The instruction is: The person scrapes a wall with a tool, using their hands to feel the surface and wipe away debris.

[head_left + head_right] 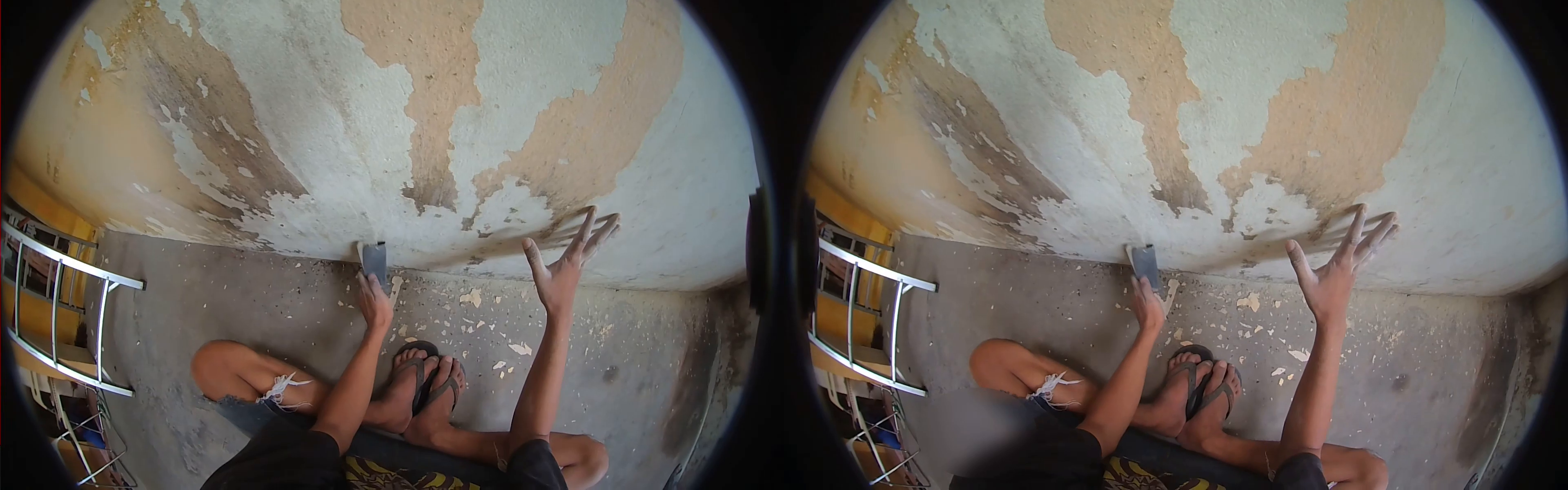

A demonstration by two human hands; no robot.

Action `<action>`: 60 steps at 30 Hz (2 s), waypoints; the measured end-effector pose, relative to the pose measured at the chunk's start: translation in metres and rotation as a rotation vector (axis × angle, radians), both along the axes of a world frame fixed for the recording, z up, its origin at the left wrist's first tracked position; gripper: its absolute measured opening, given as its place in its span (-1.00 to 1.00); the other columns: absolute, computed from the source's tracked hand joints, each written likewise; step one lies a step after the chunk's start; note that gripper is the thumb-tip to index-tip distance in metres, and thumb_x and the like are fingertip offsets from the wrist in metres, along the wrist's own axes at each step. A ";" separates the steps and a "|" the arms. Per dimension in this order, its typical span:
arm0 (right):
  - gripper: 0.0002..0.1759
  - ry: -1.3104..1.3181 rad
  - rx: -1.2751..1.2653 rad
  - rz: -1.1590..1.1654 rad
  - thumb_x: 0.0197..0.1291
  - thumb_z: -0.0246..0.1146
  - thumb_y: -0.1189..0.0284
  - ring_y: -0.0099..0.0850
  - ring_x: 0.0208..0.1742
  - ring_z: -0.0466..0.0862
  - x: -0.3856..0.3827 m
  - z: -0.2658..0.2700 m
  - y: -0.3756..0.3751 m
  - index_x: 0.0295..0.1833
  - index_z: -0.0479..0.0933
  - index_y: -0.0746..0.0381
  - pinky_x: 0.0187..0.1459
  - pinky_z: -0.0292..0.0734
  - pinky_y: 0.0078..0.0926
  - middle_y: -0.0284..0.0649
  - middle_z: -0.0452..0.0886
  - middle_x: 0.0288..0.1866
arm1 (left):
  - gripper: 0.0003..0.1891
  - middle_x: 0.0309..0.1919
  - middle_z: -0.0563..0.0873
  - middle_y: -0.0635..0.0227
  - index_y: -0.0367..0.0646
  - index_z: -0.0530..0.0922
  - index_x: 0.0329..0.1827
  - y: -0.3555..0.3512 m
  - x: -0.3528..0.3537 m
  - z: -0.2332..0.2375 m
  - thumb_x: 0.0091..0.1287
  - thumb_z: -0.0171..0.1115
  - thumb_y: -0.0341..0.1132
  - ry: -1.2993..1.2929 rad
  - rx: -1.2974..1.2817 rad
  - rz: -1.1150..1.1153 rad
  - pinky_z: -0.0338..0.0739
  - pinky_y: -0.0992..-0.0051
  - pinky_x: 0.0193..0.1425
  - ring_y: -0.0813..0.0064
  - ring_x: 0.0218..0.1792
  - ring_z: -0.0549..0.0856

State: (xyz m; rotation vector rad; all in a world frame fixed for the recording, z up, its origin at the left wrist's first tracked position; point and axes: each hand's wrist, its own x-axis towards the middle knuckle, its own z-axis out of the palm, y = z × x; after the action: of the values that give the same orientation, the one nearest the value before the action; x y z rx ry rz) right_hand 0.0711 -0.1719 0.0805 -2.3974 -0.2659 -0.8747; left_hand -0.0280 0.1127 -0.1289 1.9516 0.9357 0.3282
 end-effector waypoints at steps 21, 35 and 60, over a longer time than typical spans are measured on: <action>0.33 -0.014 0.008 -0.017 0.02 0.51 -0.12 0.00 0.69 -0.56 0.002 -0.002 0.003 0.70 -0.25 -0.14 0.57 -0.28 0.31 -0.08 -0.61 0.71 | -0.29 0.24 0.48 -0.43 -0.57 0.22 0.45 0.036 0.021 0.052 0.61 -0.28 0.02 -0.259 0.253 -0.028 0.32 -0.01 0.33 -0.35 0.22 0.49; 0.14 -0.299 0.203 -0.047 0.16 0.22 -0.33 0.08 0.70 -0.39 -0.001 0.013 0.045 0.69 -0.13 -0.10 0.52 -0.36 0.48 -0.05 -0.41 0.73 | -0.33 0.20 0.49 -0.47 -0.58 0.25 0.42 0.025 0.003 0.015 0.61 -0.25 -0.01 -0.160 0.259 -0.060 0.34 -0.02 0.28 -0.36 0.19 0.51; -0.03 -0.236 0.097 0.163 0.22 0.31 -0.06 0.27 0.67 -0.34 -0.017 -0.017 0.085 0.66 0.04 -0.12 0.48 -0.30 0.50 0.15 -0.26 0.71 | -0.33 0.26 0.47 -0.41 -0.56 0.21 0.46 0.006 0.004 -0.014 0.61 -0.27 -0.03 0.044 0.196 -0.222 0.29 0.02 0.36 -0.33 0.26 0.47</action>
State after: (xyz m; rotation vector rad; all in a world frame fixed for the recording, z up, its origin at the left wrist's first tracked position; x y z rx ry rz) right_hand 0.0541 -0.0870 0.0632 -2.1494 -0.4911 -1.0688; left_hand -0.0241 0.1185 -0.1424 2.2270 0.7271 0.2568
